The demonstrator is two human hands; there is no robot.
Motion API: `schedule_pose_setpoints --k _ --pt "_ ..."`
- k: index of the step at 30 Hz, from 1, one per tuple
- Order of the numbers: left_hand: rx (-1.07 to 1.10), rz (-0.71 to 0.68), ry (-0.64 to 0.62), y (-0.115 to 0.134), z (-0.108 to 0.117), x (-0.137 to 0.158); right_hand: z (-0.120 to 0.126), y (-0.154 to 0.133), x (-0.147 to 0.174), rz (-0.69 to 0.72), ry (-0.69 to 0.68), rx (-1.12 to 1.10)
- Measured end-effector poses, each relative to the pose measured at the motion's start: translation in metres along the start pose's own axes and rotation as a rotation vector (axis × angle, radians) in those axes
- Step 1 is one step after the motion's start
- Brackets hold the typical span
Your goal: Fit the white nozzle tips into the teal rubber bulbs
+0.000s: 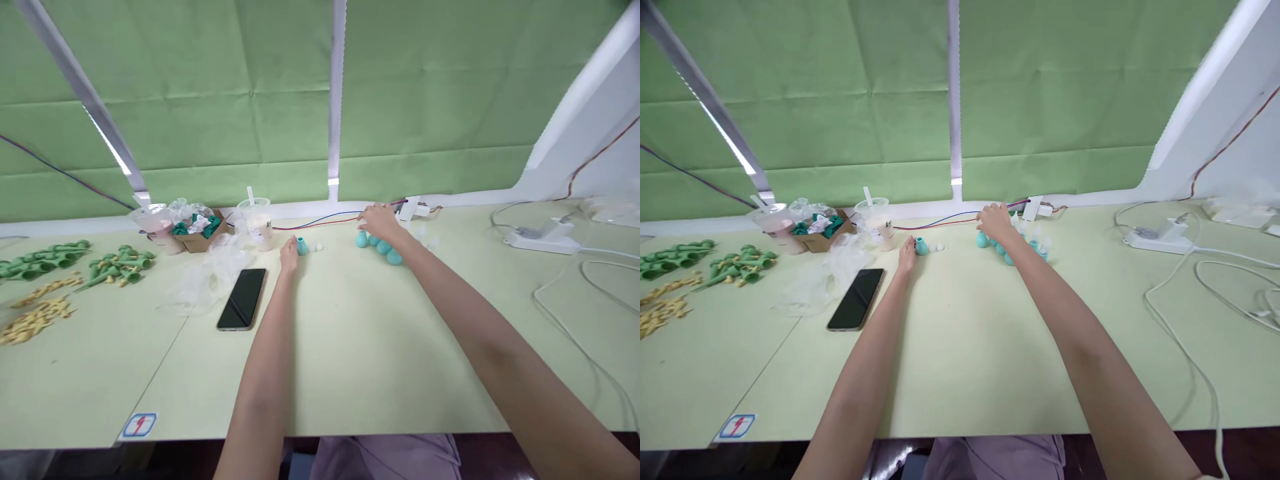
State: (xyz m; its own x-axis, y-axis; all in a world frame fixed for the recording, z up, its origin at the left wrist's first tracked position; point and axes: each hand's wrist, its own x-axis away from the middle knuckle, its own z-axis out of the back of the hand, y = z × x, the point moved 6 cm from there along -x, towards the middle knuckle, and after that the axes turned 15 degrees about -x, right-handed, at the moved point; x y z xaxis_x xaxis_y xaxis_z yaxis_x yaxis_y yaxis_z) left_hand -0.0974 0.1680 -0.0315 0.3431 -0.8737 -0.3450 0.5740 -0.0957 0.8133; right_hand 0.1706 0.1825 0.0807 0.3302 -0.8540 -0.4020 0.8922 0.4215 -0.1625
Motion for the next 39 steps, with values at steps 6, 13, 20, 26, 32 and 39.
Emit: schedule_pose_setpoints --k 6,13,20,26,32,39 --pt "-0.171 -0.08 0.254 0.026 0.033 0.018 -0.008 -0.002 0.009 0.085 0.0 -0.227" --pt "-0.638 -0.728 0.302 0.108 0.02 0.081 0.009 -0.037 0.047 0.103 0.104 -0.954" --pt "-0.847 -0.886 -0.014 0.115 -0.019 0.106 -0.022 -0.038 0.088 -0.051 0.217 -1.151" --pt "-0.926 -0.828 -0.086 0.107 -0.011 0.114 -0.035 -0.046 0.101 0.044 0.277 -1.0" --pt "-0.78 -0.521 0.012 0.094 0.005 0.101 -0.045 -0.017 0.105 -0.139 0.456 -1.129" --pt "-0.224 -0.234 0.245 0.053 0.046 0.062 -0.063 0.001 0.101 -0.212 0.421 -1.281"
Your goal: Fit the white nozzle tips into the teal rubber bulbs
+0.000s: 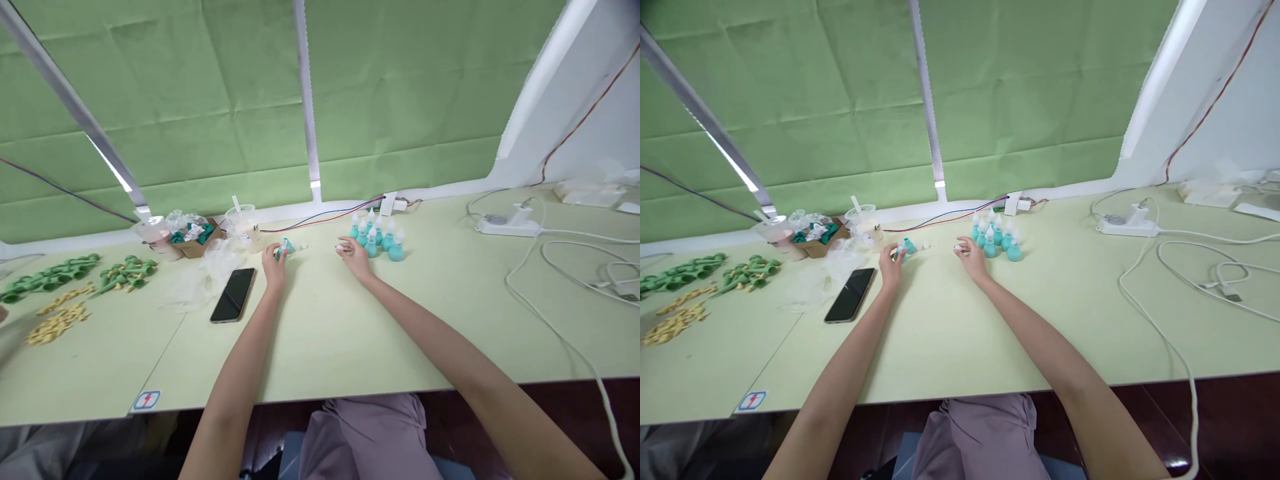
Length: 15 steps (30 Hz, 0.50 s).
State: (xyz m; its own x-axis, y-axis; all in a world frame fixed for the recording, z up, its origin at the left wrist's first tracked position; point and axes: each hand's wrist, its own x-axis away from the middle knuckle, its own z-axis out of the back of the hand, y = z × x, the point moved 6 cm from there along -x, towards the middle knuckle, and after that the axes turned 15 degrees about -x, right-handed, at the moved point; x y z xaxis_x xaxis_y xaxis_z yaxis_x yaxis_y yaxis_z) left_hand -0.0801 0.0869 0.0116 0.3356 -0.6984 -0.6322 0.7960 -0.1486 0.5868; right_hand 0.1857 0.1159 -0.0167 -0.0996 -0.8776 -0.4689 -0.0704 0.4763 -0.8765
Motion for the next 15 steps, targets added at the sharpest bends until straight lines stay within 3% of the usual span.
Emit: schedule_pose_setpoints --k 3,6,11,15 --pt "0.015 0.082 0.054 -0.013 -0.002 -0.006 -0.008 -0.005 0.003 0.025 -0.091 0.091" --pt "0.055 0.147 0.011 -0.019 -0.011 -0.008 -0.011 -0.006 0.005 -0.004 -0.122 0.147" --pt "0.104 0.22 -0.073 -0.029 -0.024 -0.008 -0.012 -0.006 0.006 -0.045 -0.123 0.104" --pt "0.055 0.195 -0.15 -0.03 -0.03 -0.007 -0.016 -0.005 0.008 -0.056 -0.141 -0.035"
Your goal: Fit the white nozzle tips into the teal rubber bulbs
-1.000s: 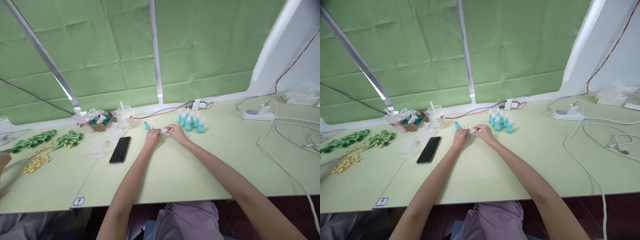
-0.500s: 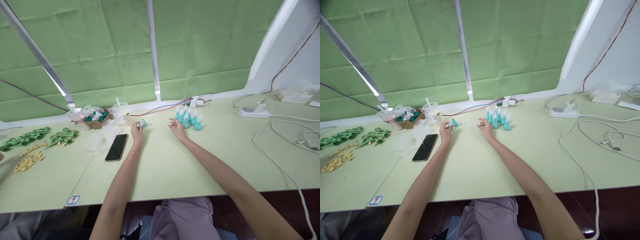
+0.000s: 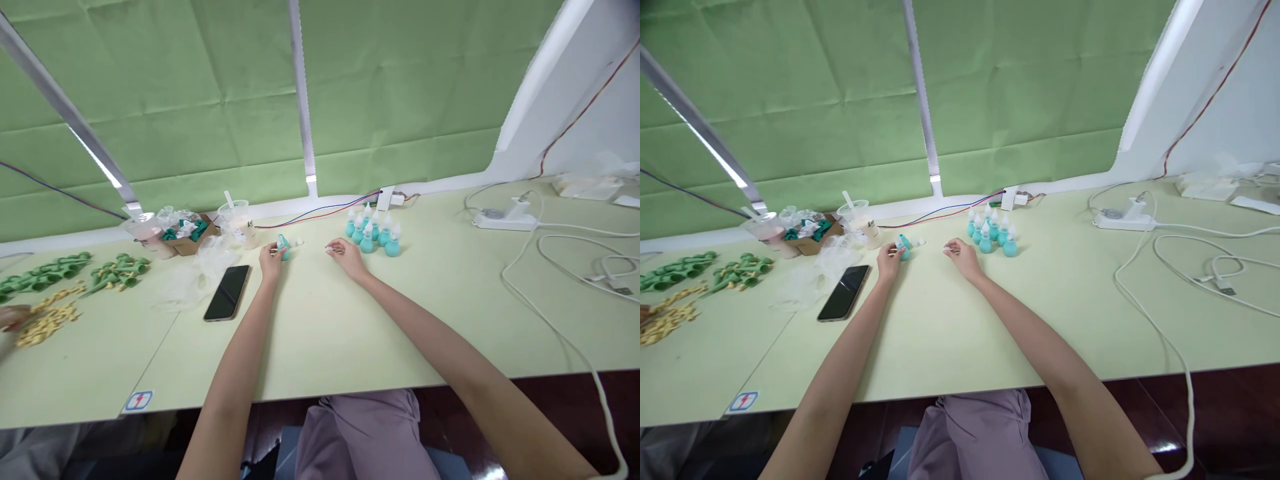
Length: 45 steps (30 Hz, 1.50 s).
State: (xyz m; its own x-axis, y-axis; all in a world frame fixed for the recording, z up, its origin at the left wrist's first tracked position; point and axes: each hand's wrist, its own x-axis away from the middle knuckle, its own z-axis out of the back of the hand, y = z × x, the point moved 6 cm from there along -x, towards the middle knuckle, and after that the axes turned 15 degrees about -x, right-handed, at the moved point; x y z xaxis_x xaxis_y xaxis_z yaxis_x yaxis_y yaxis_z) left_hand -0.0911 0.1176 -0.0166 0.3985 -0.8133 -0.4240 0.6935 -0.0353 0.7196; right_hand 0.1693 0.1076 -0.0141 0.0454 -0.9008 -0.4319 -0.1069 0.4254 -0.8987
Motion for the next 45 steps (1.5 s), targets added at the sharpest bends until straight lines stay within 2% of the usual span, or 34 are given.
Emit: schedule_pose_setpoints --k 4,6,8,9,10,11,13,15,17,26,34,38,45 --pt "-0.106 -0.048 0.043 0.007 0.007 0.004 -0.005 0.001 0.002 -0.032 -0.042 -0.101" --pt "-0.167 -0.074 0.15 0.016 0.019 0.01 -0.006 0.001 0.003 -0.041 -0.051 -0.114" --pt "-0.239 -0.138 0.313 0.032 0.035 0.021 -0.006 -0.001 0.004 -0.051 -0.042 -0.134" --pt "-0.275 -0.216 0.37 0.044 0.04 0.028 -0.006 -0.001 0.005 -0.06 -0.032 -0.151" --pt "-0.305 -0.3 0.367 0.056 0.04 0.036 -0.007 -0.002 0.006 -0.071 -0.023 -0.172" --pt "-0.331 -0.395 0.299 0.068 0.036 0.043 -0.008 -0.003 0.007 -0.082 -0.016 -0.196" --pt "-0.364 -0.584 0.054 0.088 0.016 0.06 -0.014 -0.005 0.01 -0.096 -0.021 -0.241" --pt "-0.378 -0.678 -0.172 0.099 -0.005 0.076 -0.02 -0.008 0.013 -0.104 -0.041 -0.266" --pt "-0.346 -0.637 -0.246 0.101 -0.015 0.083 -0.025 -0.01 0.016 -0.111 -0.054 -0.261" --pt "-0.227 -0.392 -0.252 0.09 -0.017 0.079 -0.023 -0.01 0.018 -0.08 0.019 -0.083" --pt "-0.236 -0.356 -0.162 0.086 -0.015 0.075 -0.03 -0.028 0.029 0.064 0.0 -0.01" --pt "-0.267 -0.353 -0.167 0.085 -0.016 0.076 -0.027 -0.028 0.03 0.073 0.056 -0.015" --pt "-0.281 -0.326 -0.18 0.084 -0.015 0.077 -0.026 -0.029 0.03 0.046 0.075 -0.066"
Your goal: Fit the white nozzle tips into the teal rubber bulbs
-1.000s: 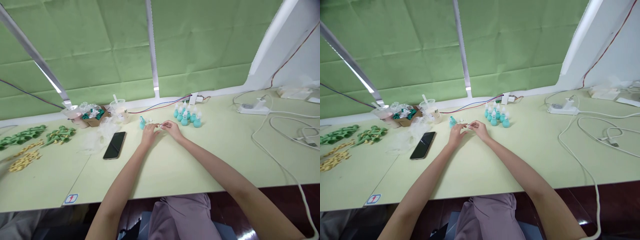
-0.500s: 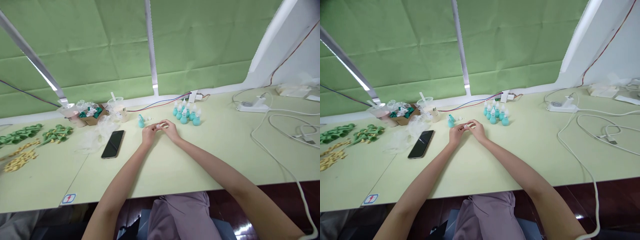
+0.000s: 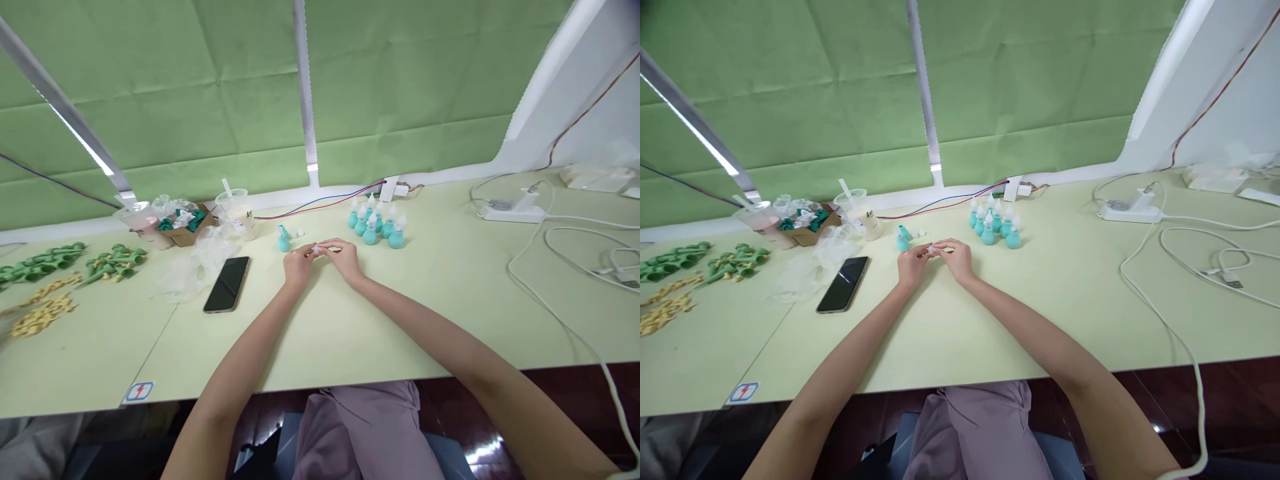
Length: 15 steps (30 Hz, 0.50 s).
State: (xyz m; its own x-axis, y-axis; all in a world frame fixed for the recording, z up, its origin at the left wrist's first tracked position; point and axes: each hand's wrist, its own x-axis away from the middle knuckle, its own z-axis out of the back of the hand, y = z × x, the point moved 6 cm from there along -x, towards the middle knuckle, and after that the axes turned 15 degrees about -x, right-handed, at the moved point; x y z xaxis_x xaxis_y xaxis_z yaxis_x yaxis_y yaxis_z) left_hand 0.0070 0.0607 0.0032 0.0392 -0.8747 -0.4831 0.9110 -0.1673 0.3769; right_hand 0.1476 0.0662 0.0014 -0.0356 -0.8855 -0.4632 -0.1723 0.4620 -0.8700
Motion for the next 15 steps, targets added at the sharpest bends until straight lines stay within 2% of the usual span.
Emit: schedule_pose_setpoints --k 15 --pt "0.015 0.03 0.009 0.0018 0.0014 0.0002 0.0026 -0.0006 -0.0006 0.047 0.001 0.053"
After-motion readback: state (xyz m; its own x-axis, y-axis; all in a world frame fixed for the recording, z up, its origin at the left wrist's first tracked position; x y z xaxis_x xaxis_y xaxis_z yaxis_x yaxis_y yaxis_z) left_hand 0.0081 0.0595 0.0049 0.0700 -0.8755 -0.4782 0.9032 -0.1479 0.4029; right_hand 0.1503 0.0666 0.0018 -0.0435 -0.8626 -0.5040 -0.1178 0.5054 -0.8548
